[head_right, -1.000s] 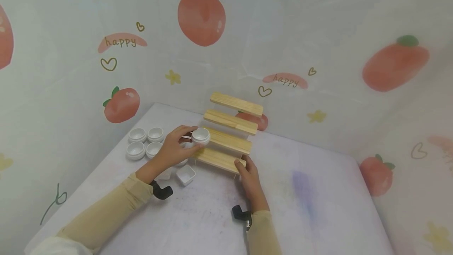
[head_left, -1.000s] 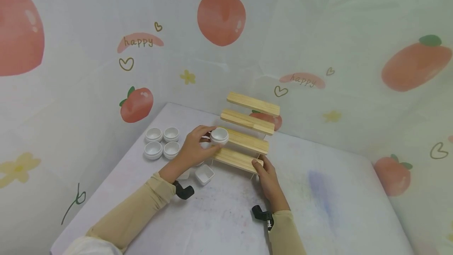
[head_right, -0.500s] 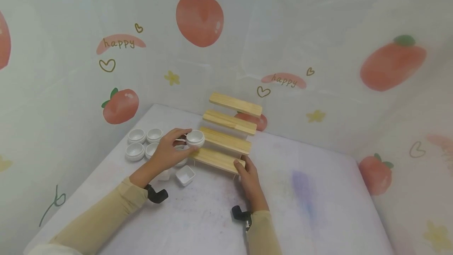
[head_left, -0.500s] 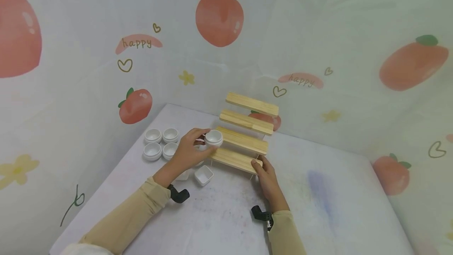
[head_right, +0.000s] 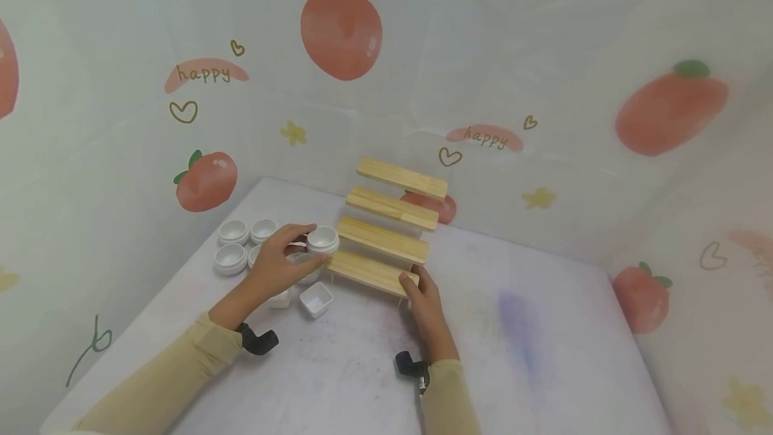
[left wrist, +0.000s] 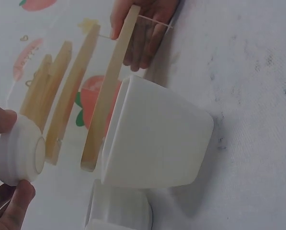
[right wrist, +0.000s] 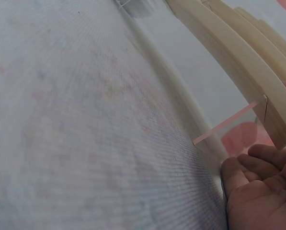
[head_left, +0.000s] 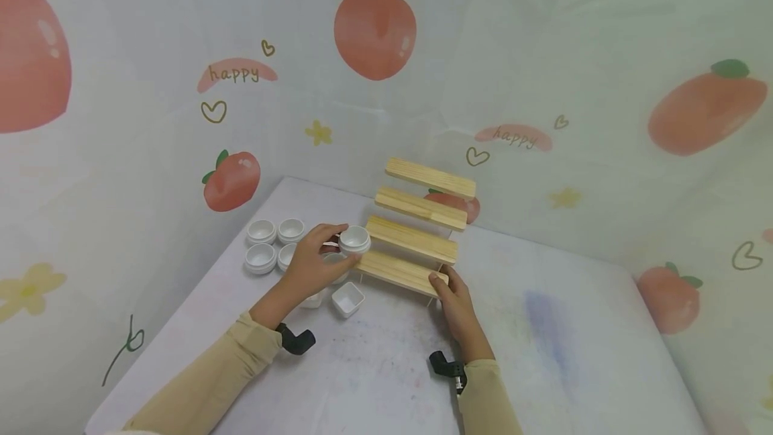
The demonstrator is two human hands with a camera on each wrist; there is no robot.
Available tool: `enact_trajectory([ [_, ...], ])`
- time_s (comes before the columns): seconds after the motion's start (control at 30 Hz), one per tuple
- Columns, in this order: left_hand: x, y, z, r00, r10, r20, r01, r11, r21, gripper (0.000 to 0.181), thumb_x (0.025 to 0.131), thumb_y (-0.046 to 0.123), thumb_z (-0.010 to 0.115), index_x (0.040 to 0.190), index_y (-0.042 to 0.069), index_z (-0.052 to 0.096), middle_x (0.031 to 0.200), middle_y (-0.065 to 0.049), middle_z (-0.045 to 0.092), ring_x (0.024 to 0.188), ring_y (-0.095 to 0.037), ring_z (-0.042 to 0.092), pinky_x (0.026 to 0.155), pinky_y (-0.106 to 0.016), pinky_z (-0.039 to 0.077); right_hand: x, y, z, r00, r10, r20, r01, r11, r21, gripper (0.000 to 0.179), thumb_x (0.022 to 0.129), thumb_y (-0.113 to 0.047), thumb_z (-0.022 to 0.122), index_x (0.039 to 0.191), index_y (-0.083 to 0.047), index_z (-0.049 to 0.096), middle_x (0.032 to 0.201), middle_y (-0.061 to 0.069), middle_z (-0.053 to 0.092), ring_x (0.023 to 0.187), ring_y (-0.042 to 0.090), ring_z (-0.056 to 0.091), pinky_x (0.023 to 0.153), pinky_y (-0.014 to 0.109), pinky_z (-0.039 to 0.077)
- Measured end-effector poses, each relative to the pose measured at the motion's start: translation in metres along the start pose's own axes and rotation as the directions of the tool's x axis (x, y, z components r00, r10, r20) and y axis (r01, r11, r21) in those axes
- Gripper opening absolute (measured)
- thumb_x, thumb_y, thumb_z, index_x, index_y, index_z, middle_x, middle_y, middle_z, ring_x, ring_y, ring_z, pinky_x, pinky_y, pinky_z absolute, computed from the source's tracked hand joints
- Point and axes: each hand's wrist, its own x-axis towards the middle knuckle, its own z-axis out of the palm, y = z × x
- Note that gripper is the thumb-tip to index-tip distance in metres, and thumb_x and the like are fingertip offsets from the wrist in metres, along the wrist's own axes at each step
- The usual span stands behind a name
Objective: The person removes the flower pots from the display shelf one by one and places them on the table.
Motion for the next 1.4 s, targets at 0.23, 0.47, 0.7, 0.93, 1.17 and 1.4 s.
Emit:
enact_trajectory([
  [0.23, -0.006, 0.002, -0.005, 1.000, -0.023, -0.010, 0.023, 0.999, 0.026, 0.062, 0.082, 0.014, 0.094, 0.137, 0.004, 0.068, 0.127, -0.013, 0.069, 0.111, -0.027, 0.068, 0.094, -0.037, 0.065, -0.001, 0.001, 0.000, 1.000, -0.007, 0.004, 0.007, 1.000, 0.008, 0.073, 0.107, -0.044, 0.063, 0.165, -0.009, 0.036, 0.172, 0.016, 0.034, 0.157, 0.036, 0.037, 0.130, 0.060, 0.032],
  [0.47, -0.011, 0.001, -0.011, 0.999, -0.031, -0.025, 0.032, 0.999, 0.021, 0.062, 0.083, 0.014, 0.093, 0.138, 0.001, 0.067, 0.128, -0.016, 0.069, 0.112, -0.030, 0.069, 0.095, -0.037, 0.065, -0.001, 0.000, -0.001, 1.000, -0.008, 0.012, 0.008, 1.000, 0.001, 0.074, 0.106, -0.047, 0.062, 0.165, -0.010, 0.035, 0.172, 0.015, 0.033, 0.158, 0.036, 0.035, 0.130, 0.060, 0.031],
  [0.7, -0.016, 0.003, -0.018, 0.997, -0.076, -0.023, 0.077, 0.996, 0.049, 0.063, 0.084, 0.014, 0.092, 0.139, 0.002, 0.066, 0.129, -0.013, 0.068, 0.113, -0.027, 0.068, 0.095, -0.029, 0.064, -0.002, 0.002, -0.002, 1.000, -0.013, 0.019, 0.013, 1.000, 0.003, 0.073, 0.107, -0.047, 0.062, 0.165, -0.011, 0.036, 0.172, 0.014, 0.033, 0.158, 0.035, 0.035, 0.130, 0.060, 0.030],
  [0.93, -0.020, 0.003, -0.025, 0.996, -0.088, -0.032, 0.090, 0.994, 0.057, 0.063, 0.084, 0.016, 0.093, 0.140, 0.003, 0.066, 0.130, -0.012, 0.067, 0.114, -0.026, 0.067, 0.095, -0.020, 0.062, -0.001, 0.002, -0.001, 1.000, -0.013, 0.027, 0.013, 1.000, -0.001, 0.076, 0.106, -0.050, 0.062, 0.166, -0.012, 0.034, 0.173, 0.012, 0.032, 0.159, 0.034, 0.032, 0.131, 0.060, 0.029],
  [1.17, -0.023, -0.001, -0.030, 0.996, -0.056, -0.073, 0.061, 0.996, 0.064, 0.062, 0.083, 0.012, 0.092, 0.138, -0.001, 0.066, 0.128, -0.018, 0.068, 0.111, -0.030, 0.068, 0.093, -0.034, 0.065, 0.000, 0.002, -0.001, 1.000, -0.003, 0.019, 0.003, 1.000, -0.003, 0.075, 0.106, -0.048, 0.062, 0.165, -0.011, 0.035, 0.173, 0.013, 0.033, 0.159, 0.034, 0.032, 0.131, 0.059, 0.029],
  [1.4, -0.028, -0.002, -0.037, 0.995, -0.037, -0.090, 0.043, 0.997, 0.061, 0.060, 0.084, 0.009, 0.091, 0.138, -0.003, 0.066, 0.125, -0.019, 0.069, 0.109, -0.031, 0.069, 0.093, -0.034, 0.065, 0.000, 0.002, -0.001, 1.000, 0.005, 0.017, -0.005, 1.000, -0.005, 0.073, 0.107, -0.046, 0.062, 0.164, -0.010, 0.036, 0.172, 0.015, 0.033, 0.159, 0.035, 0.033, 0.131, 0.060, 0.029],
])
